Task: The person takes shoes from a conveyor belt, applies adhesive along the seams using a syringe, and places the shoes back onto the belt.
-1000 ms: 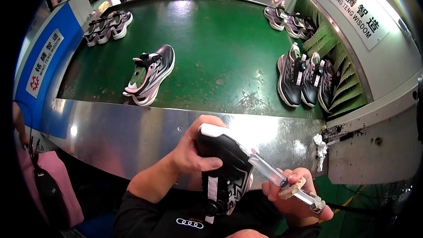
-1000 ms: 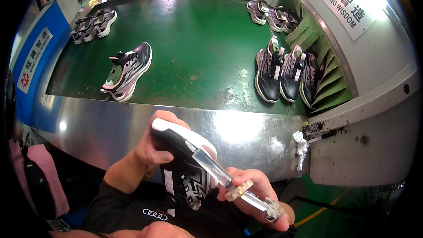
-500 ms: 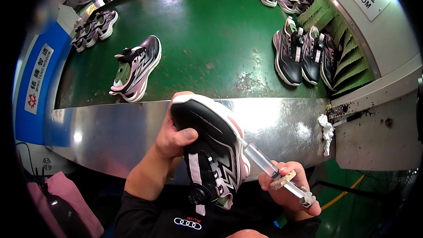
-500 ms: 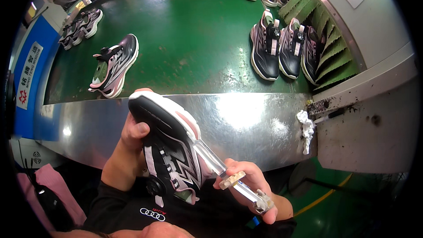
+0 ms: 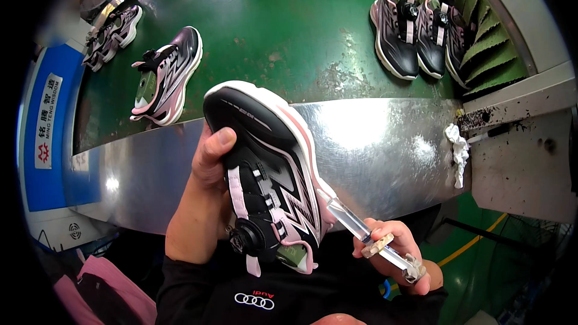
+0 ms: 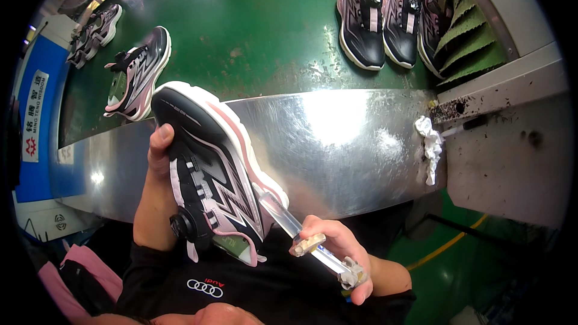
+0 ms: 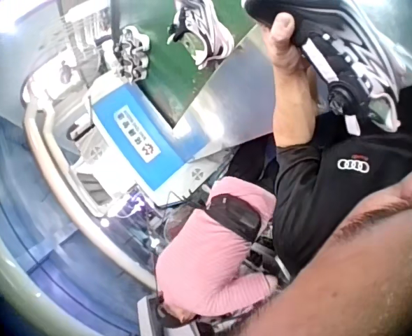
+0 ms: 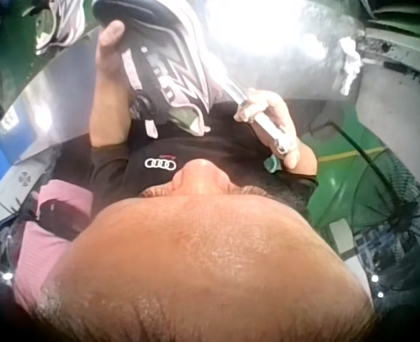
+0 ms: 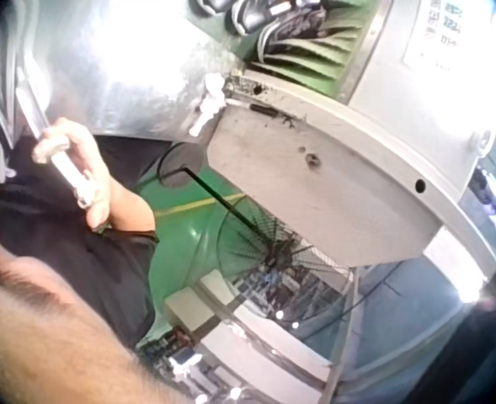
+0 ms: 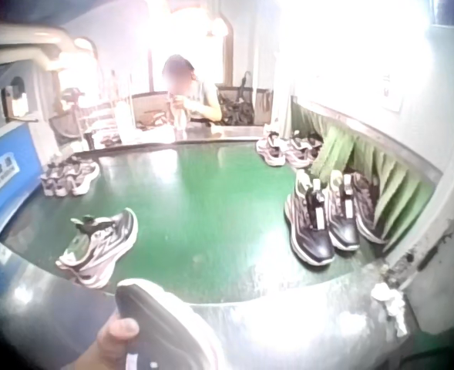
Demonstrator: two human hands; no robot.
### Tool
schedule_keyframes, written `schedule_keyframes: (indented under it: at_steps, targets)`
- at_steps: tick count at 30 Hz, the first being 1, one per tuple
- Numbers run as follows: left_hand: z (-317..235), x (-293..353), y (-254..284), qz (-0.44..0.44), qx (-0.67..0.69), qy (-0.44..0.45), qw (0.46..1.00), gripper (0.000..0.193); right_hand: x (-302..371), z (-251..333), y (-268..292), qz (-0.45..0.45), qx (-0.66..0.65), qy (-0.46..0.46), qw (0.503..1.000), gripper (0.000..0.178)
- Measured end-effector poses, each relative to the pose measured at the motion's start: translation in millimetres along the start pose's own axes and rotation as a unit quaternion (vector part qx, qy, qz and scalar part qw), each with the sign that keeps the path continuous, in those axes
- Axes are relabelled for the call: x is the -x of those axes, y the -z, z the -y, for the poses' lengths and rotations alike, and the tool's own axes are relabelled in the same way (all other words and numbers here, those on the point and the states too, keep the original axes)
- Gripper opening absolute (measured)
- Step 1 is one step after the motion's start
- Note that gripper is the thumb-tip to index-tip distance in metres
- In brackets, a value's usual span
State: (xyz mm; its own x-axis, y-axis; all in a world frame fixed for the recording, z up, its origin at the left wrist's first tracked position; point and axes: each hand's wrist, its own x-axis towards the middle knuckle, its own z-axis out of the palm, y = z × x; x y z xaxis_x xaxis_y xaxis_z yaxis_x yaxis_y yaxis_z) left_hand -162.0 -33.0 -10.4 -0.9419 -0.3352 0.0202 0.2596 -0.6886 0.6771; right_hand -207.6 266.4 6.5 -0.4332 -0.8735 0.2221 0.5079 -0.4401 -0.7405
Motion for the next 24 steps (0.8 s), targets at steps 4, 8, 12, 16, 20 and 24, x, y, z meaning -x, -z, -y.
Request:
schedule_keyframes:
  at_steps: [4,8,12,16,20,24]
  targets:
    - [-0.7,1.9,-3.9,-0.053,0.035,0.040,0.997,0.054,13.2,-1.7,-3.3,-0.006,-0.002,-0.007,1.000,0.104]
    - [-0.8,0.1,-4.5,-0.095,0.076,0.092,0.988,0.053,25.9,-2.3,-2.4,-0.012,-0.007,-0.014,1.000,0.104]
    - [0.3,-1.6,1.6,-0.099,0.084,0.095,0.987,0.052,34.4,-4.5,-2.2,-0.013,-0.008,-0.016,1.000,0.104]
    - [3.3,-4.8,6.6,-0.099,0.106,0.117,0.982,0.052,41.0,-9.2,1.3,-0.014,0.001,-0.006,1.000,0.103]
    - [0.5,-5.3,12.0,-0.120,0.098,0.108,0.982,0.050,45.4,-9.6,4.6,-0.006,0.001,-0.010,1.000,0.102]
    - [0.1,-6.2,11.2,-0.112,0.100,0.108,0.983,0.047,48.4,-13.8,5.8,-0.017,-0.005,-0.009,1.000,0.101]
